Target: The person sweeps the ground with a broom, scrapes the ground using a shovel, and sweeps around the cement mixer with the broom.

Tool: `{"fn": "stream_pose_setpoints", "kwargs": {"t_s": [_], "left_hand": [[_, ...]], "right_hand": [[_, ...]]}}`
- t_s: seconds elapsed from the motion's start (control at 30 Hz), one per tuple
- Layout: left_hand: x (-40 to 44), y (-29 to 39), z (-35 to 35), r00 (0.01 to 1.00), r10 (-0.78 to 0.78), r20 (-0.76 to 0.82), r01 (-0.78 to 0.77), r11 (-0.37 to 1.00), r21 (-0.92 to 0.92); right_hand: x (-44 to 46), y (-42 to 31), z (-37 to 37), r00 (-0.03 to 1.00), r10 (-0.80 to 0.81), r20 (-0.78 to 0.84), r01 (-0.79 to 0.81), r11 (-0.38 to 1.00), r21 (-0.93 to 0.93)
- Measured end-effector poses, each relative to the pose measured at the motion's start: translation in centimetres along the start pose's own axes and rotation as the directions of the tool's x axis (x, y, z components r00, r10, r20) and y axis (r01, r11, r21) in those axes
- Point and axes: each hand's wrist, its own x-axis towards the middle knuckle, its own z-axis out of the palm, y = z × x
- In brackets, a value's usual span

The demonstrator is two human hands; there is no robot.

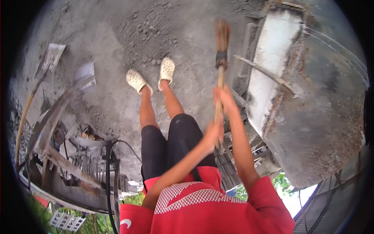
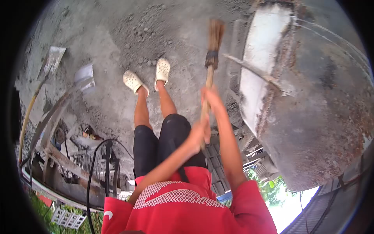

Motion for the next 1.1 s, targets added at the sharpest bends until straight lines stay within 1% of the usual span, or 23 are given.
{"fn": "stream_pose_setpoints", "kwargs": {"t_s": [0.07, 0.1, 0.13, 0.17, 0.23, 0.27, 0.3, 0.33, 0.37, 0.43, 0.47, 0.6, 0.67, 0.7, 0.73, 0.8, 0.9, 0.93, 0.97, 1.0, 1.03, 1.07, 1.1], "left_hand": [[3.4, 3.4, -3.6, 0.998, 0.025, -0.058, -0.030, 0.996, -0.080], [4.0, 4.5, -5.4, 0.995, 0.034, -0.095, -0.047, 0.990, -0.130], [3.1, 4.3, -7.2, 0.975, 0.132, -0.180, -0.142, 0.989, -0.042], [1.6, 3.6, -8.8, 0.941, 0.229, -0.251, -0.223, 0.973, 0.053], [-1.7, 0.7, -12.2, 0.833, 0.428, -0.349, -0.291, 0.878, 0.380], [-3.8, -0.4, -12.1, 0.810, 0.405, -0.424, -0.263, 0.897, 0.355], [-5.8, -1.0, -11.6, 0.782, 0.381, -0.493, -0.242, 0.915, 0.324], [-7.6, -1.0, -10.5, 0.811, 0.303, -0.501, -0.227, 0.952, 0.207], [-9.2, -0.8, -9.2, 0.838, 0.221, -0.499, -0.203, 0.975, 0.092], [-10.6, -0.7, -7.2, 0.873, 0.260, -0.412, -0.308, 0.950, -0.053], [-11.1, -0.3, -6.6, 0.890, 0.253, -0.379, -0.311, 0.945, -0.098], [-10.0, 1.9, -5.5, 0.935, 0.341, -0.092, -0.353, 0.917, -0.185], [-7.2, 4.5, -5.5, 0.912, 0.407, -0.049, -0.409, 0.910, -0.067], [-5.2, 6.2, -5.9, 0.919, 0.393, -0.017, -0.392, 0.909, -0.140], [-3.0, 8.1, -6.5, 0.922, 0.387, 0.015, -0.376, 0.903, -0.206], [0.7, 11.7, -8.8, 0.897, 0.440, -0.046, -0.437, 0.862, -0.256], [-0.4, 13.4, -11.9, 0.948, 0.296, -0.115, -0.314, 0.819, -0.480], [-0.7, 10.8, -14.2, 0.928, 0.363, -0.083, -0.366, 0.844, -0.393], [-0.6, 7.2, -16.3, 0.933, 0.309, -0.186, -0.357, 0.871, -0.339], [-3.0, 5.4, -16.4, 0.960, 0.222, -0.169, -0.269, 0.895, -0.355], [-5.5, 3.5, -16.6, 0.980, 0.133, -0.149, -0.180, 0.911, -0.371], [-7.9, 1.9, -16.1, 0.982, 0.099, -0.159, -0.157, 0.897, -0.412], [-10.4, 0.6, -16.0, 0.983, 0.033, -0.182, -0.103, 0.914, -0.392]], "right_hand": [[5.4, -0.5, 3.5, 1.000, -0.022, -0.020, 0.022, 1.000, 0.016], [7.0, -0.1, 5.8, 0.999, -0.002, 0.033, 0.004, 0.999, -0.042], [7.9, 0.4, 8.4, 0.997, 0.013, 0.082, -0.004, 0.995, -0.100], [6.7, 0.4, 11.1, 0.990, 0.038, 0.139, -0.031, 0.998, -0.046], [2.0, 2.2, 15.9, 0.966, 0.066, 0.248, -0.081, 0.995, 0.051], [0.1, 2.9, 17.3, 0.951, 0.046, 0.305, -0.076, 0.993, 0.088], [-2.8, 2.3, 18.1, 0.952, -0.021, 0.306, 0.014, 1.000, 0.026], [-5.0, 1.5, 18.5, 0.945, -0.053, 0.323, 0.055, 0.998, 0.002], [-7.2, 0.6, 18.8, 0.937, -0.085, 0.340, 0.097, 0.995, -0.020], [-8.8, -0.4, 18.4, 0.910, -0.085, 0.405, 0.100, 0.995, -0.017], [-8.8, -0.6, 18.0, 0.916, -0.112, 0.385, 0.137, 0.990, -0.039], [-7.5, -3.6, 16.2, 0.935, -0.227, 0.273, 0.271, 0.953, -0.137], [-4.8, -7.0, 16.1, 0.942, -0.300, 0.152, 0.333, 0.894, -0.299], [-1.7, -7.7, 16.0, 0.927, -0.352, 0.132, 0.374, 0.830, -0.413], [-0.1, -9.7, 16.9, 0.932, -0.350, 0.090, 0.355, 0.840, -0.409], [6.7, -11.0, 18.5, 0.947, -0.270, 0.175, 0.321, 0.819, -0.476], [9.3, -9.1, 23.0, 0.966, -0.123, 0.229, 0.245, 0.722, -0.647], [7.6, -7.2, 24.0, 0.964, -0.101, 0.248, 0.246, 0.696, -0.674], [5.0, -4.9, 24.9, 0.959, -0.088, 0.270, 0.258, 0.665, -0.700], [4.3, -0.7, 25.2, 0.960, -0.205, 0.193, 0.276, 0.549, -0.789], [3.3, 2.4, 24.9, 0.960, -0.076, 0.270, 0.256, 0.630, -0.733], [0.4, 3.9, 24.4, 0.954, -0.102, 0.282, 0.269, 0.710, -0.651], [-2.5, 5.5, 23.9, 0.947, -0.129, 0.294, 0.280, 0.780, -0.559]]}}
